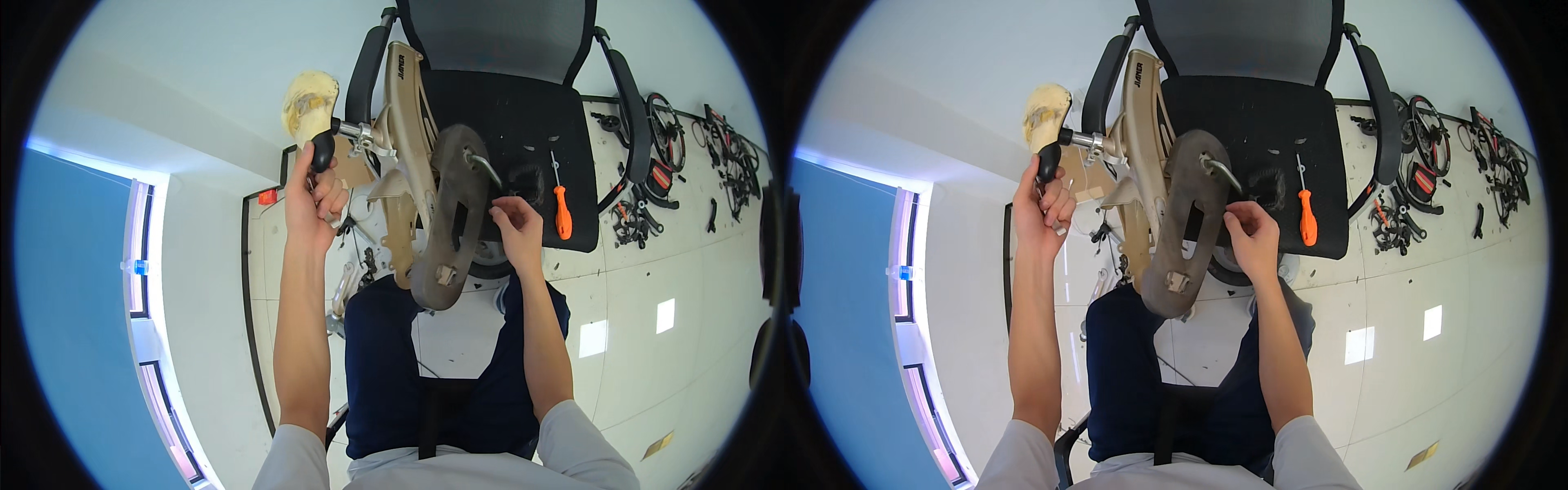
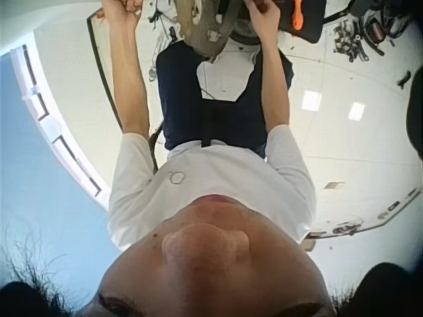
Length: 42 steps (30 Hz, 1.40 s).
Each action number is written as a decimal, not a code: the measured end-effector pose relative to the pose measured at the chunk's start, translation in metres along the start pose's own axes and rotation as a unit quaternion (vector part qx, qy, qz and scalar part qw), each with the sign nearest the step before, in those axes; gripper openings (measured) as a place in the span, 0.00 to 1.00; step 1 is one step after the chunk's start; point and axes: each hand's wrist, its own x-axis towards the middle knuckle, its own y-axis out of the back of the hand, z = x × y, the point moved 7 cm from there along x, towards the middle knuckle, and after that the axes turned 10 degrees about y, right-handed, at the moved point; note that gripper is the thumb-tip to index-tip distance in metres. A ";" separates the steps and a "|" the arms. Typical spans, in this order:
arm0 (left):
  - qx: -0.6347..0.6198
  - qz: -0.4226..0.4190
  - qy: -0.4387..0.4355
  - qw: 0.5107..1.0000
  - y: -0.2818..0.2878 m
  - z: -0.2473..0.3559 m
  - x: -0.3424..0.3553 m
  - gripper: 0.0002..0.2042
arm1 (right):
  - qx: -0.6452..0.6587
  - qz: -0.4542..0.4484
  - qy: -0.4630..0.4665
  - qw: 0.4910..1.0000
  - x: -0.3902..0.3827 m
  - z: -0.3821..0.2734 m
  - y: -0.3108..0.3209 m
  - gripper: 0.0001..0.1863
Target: The person sits on a chair and works on bicycle components. They use a wrench to adjust a part on the bicycle frame, then handle a bicycle chain, inspecting and manipulating it with their hands.
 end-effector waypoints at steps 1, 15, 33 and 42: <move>-0.012 0.002 0.003 1.000 0.001 0.000 0.001 0.19 | -0.001 0.002 0.000 1.000 0.000 0.002 0.002 0.06; 0.074 -0.025 -0.057 0.995 -0.015 -0.010 -0.031 0.21 | 0.029 -0.040 -0.031 0.998 0.007 0.003 -0.008 0.06; 0.335 -0.046 -0.120 0.933 -0.108 -0.045 -0.076 0.18 | -0.115 -0.021 0.056 0.992 -0.002 -0.035 0.026 0.19; 0.474 -0.116 -0.161 0.858 -0.167 -0.065 -0.108 0.19 | -0.001 -0.111 0.150 0.982 0.005 -0.248 0.016 0.47</move>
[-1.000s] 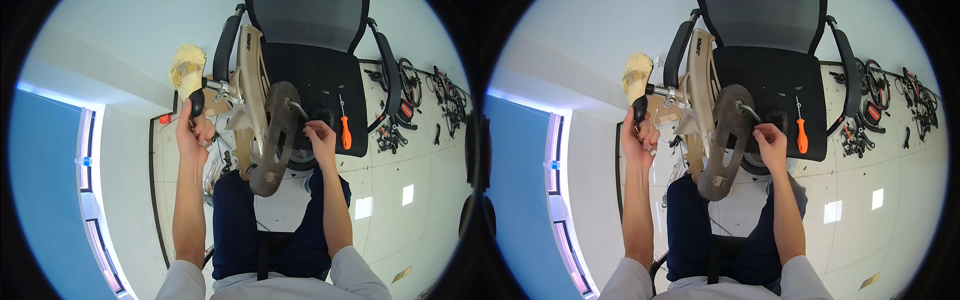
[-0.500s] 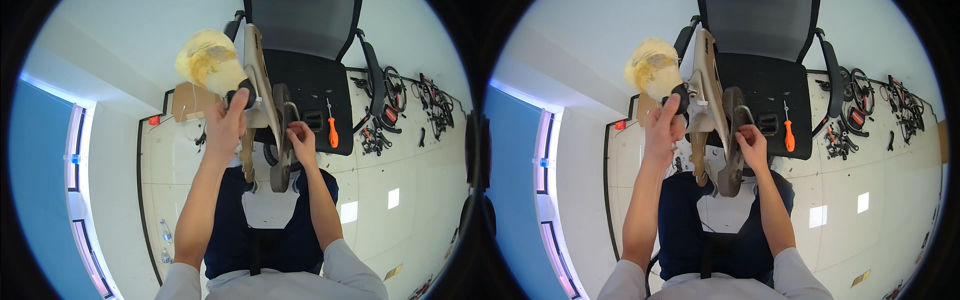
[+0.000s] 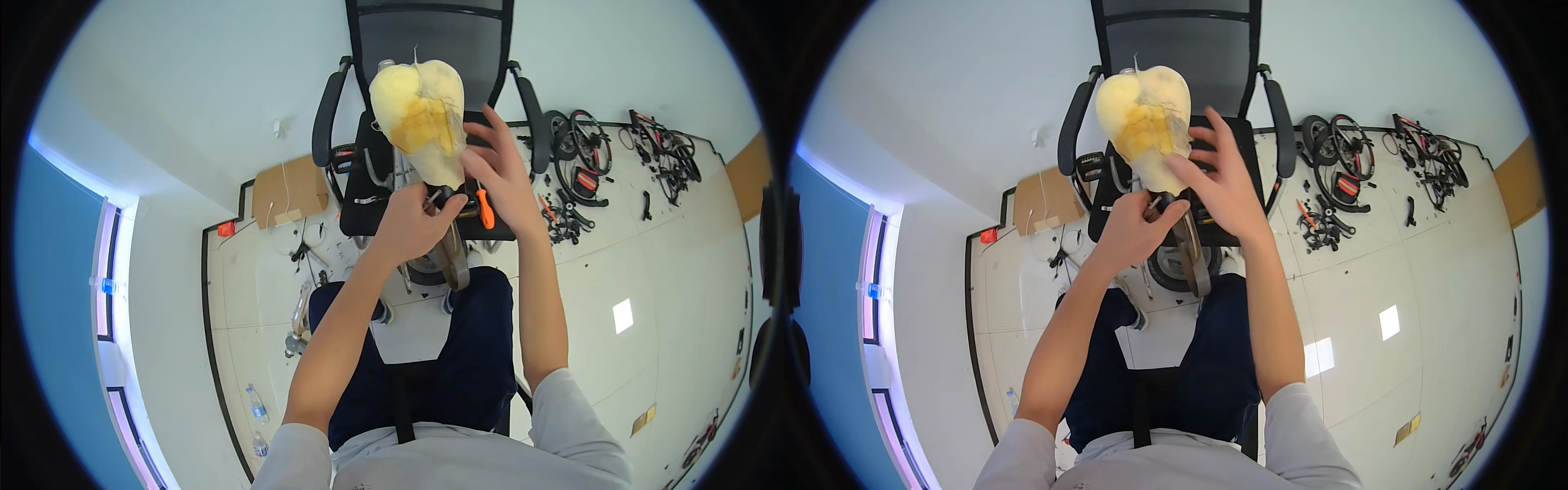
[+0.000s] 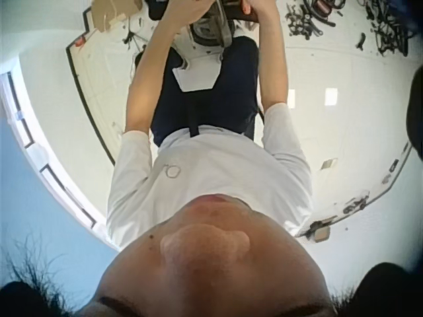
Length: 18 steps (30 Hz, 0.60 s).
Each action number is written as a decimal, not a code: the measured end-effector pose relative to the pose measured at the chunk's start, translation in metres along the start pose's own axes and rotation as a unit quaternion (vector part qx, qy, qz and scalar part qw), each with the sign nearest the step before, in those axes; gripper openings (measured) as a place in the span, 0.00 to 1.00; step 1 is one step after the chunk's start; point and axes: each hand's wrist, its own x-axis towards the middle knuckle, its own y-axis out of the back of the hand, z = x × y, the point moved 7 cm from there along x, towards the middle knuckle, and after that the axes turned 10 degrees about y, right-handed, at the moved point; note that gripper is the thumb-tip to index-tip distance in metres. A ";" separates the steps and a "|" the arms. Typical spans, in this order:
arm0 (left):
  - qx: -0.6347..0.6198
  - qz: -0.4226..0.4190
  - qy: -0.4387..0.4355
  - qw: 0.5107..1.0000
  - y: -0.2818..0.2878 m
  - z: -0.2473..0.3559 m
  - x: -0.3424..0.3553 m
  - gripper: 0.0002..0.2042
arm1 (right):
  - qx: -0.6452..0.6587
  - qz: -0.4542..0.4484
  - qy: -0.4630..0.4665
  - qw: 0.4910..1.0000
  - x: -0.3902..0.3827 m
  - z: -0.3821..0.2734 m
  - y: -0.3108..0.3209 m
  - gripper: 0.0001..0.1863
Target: The person sits on a chair and works on bicycle components. They use a wrench to adjust a part on the bicycle frame, then handle a bicycle chain, inspecting and manipulating it with their hands.
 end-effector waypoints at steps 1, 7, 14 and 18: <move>0.017 -0.012 -0.023 1.000 -0.010 0.011 0.003 0.20 | -0.118 0.005 0.030 0.993 0.013 -0.007 0.007 0.50; 0.053 0.015 -0.063 0.997 -0.024 0.020 0.027 0.23 | -0.439 -0.029 0.034 0.897 0.061 0.008 -0.015 0.66; 0.116 -0.048 0.021 0.992 -0.019 -0.045 -0.025 0.23 | -0.456 0.041 -0.022 0.889 0.056 0.076 0.024 0.63; 0.049 0.074 0.098 0.991 0.004 -0.126 -0.038 0.27 | -0.449 0.062 0.004 0.891 0.054 0.082 0.054 0.62</move>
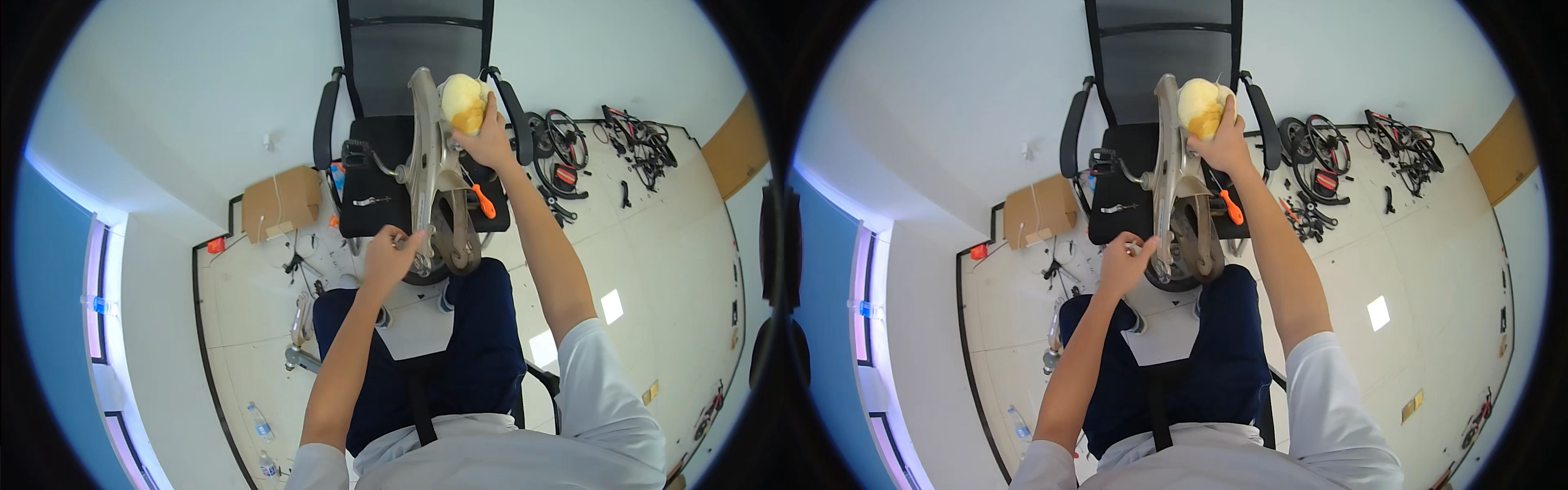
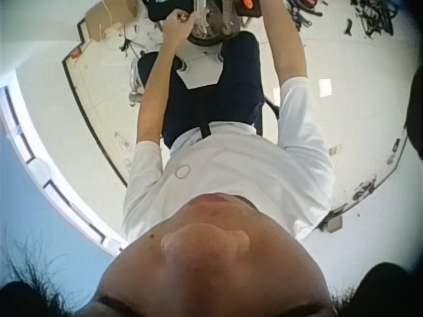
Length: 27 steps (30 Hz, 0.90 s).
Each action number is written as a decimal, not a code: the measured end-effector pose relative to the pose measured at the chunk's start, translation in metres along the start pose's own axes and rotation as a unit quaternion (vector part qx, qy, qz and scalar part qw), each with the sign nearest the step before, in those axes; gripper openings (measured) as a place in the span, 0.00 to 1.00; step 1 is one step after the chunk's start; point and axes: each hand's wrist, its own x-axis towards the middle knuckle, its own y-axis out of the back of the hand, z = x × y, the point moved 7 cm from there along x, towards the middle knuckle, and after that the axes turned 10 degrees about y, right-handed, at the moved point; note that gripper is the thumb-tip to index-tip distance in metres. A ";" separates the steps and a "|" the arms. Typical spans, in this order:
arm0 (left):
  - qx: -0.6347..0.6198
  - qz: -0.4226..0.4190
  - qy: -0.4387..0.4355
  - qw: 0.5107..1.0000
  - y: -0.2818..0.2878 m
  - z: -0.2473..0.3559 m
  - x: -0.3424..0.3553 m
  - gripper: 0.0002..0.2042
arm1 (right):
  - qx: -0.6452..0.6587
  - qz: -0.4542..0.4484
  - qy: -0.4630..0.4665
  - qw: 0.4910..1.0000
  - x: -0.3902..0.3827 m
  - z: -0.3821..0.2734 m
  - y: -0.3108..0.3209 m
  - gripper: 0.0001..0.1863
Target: The person sits on a chair and works on bicycle components. They use a wrench to adjust a part on the bicycle frame, then handle a bicycle chain, inspecting and manipulating it with their hands.
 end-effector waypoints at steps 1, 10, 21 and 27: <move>-0.009 0.009 0.039 0.999 -0.001 -0.011 0.005 0.28 | 0.006 -0.018 -0.027 0.999 -0.003 0.007 0.000 0.62; 0.198 -0.101 0.115 0.968 -0.061 0.017 0.061 0.46 | -0.001 -0.022 -0.108 0.994 -0.023 0.034 0.020 0.65; 0.195 -0.130 0.129 0.964 -0.069 0.010 0.067 0.39 | 0.084 0.032 -0.084 0.992 -0.006 0.052 0.094 0.62; 0.174 -0.084 0.101 0.976 -0.073 0.000 0.067 0.38 | 0.066 0.005 -0.043 0.997 -0.002 0.027 0.117 0.63</move>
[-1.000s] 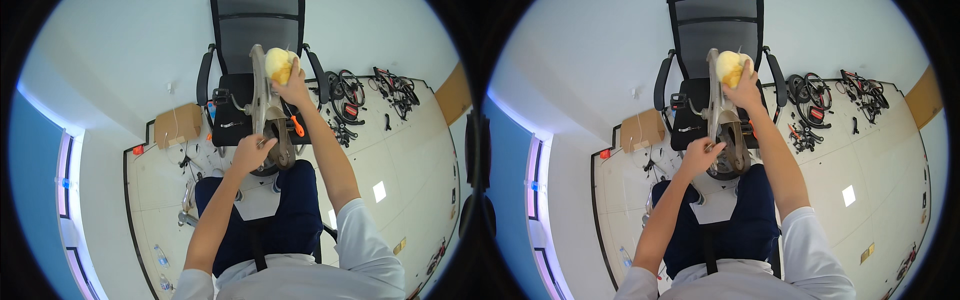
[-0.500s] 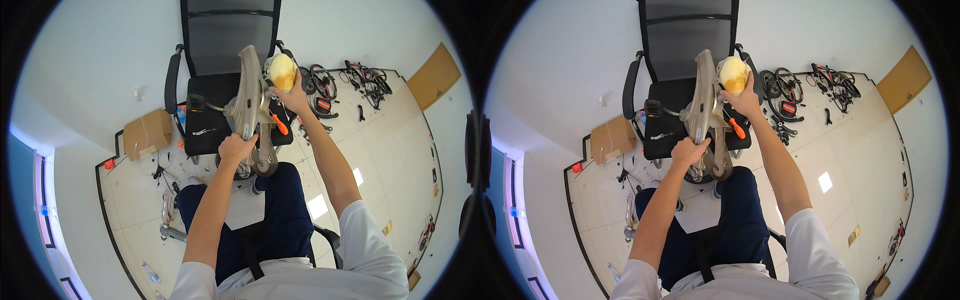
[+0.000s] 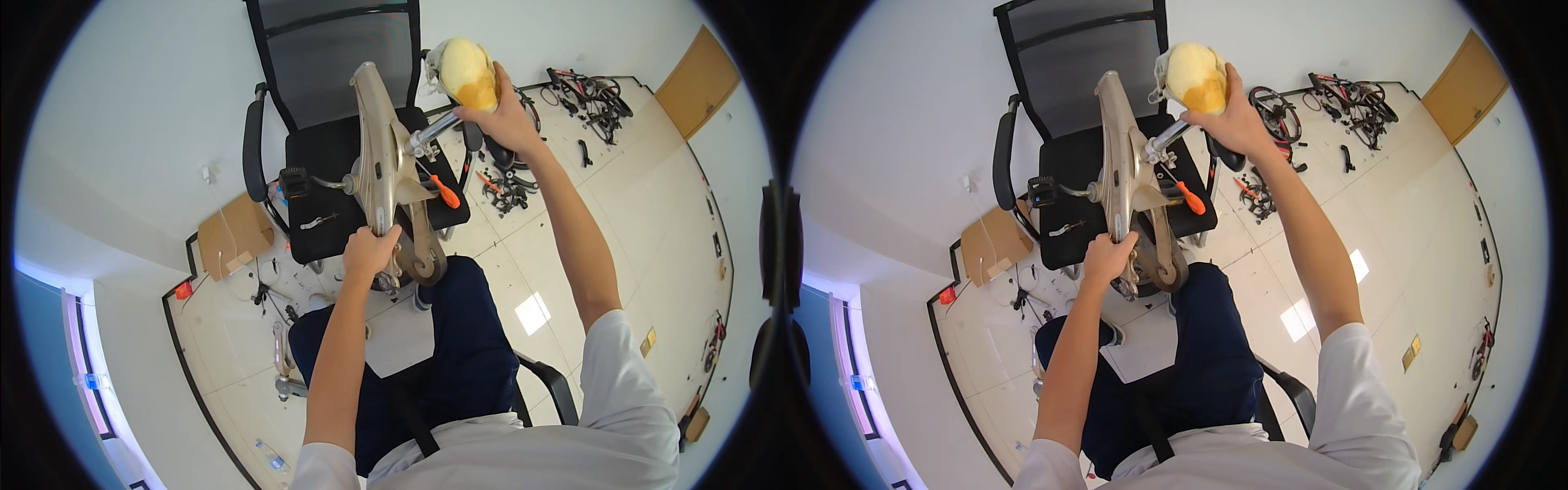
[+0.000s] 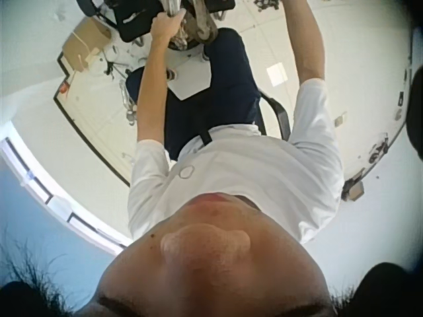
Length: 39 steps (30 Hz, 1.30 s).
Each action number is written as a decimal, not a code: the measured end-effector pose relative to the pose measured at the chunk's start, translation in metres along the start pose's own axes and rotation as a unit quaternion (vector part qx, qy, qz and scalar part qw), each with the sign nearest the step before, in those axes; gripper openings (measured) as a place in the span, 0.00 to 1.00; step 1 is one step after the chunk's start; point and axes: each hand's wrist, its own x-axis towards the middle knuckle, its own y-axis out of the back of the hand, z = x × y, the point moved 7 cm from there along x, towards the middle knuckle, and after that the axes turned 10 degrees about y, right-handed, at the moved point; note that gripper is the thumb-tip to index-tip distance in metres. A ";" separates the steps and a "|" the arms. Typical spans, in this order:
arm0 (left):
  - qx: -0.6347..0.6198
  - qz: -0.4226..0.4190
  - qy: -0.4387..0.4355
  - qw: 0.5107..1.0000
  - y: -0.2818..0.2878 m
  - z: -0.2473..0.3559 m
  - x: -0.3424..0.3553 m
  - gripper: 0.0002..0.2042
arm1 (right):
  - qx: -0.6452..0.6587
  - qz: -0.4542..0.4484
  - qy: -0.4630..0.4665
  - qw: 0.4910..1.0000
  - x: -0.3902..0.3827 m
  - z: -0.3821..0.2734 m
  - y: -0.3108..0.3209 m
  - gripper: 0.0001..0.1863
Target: The person sits on a chair and works on bicycle components. They use a wrench to adjust a part on the bicycle frame, then handle a bicycle chain, inspecting and manipulating it with their hands.
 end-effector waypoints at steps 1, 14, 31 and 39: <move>-0.004 -0.008 0.005 1.000 0.000 -0.001 0.001 0.38 | 0.008 0.005 0.000 1.000 0.000 -0.005 0.001 0.63; -0.093 -0.061 0.025 0.993 -0.007 -0.016 0.000 0.33 | -0.013 -0.058 0.160 0.985 0.015 -0.037 -0.010 0.61; -0.206 -0.077 0.058 0.974 -0.006 -0.028 0.001 0.33 | -0.081 -0.043 0.066 0.994 0.045 -0.080 -0.053 0.66; -0.256 -0.073 0.053 0.963 -0.035 -0.044 0.008 0.33 | -0.120 -0.047 0.140 0.982 0.044 -0.106 -0.056 0.65</move>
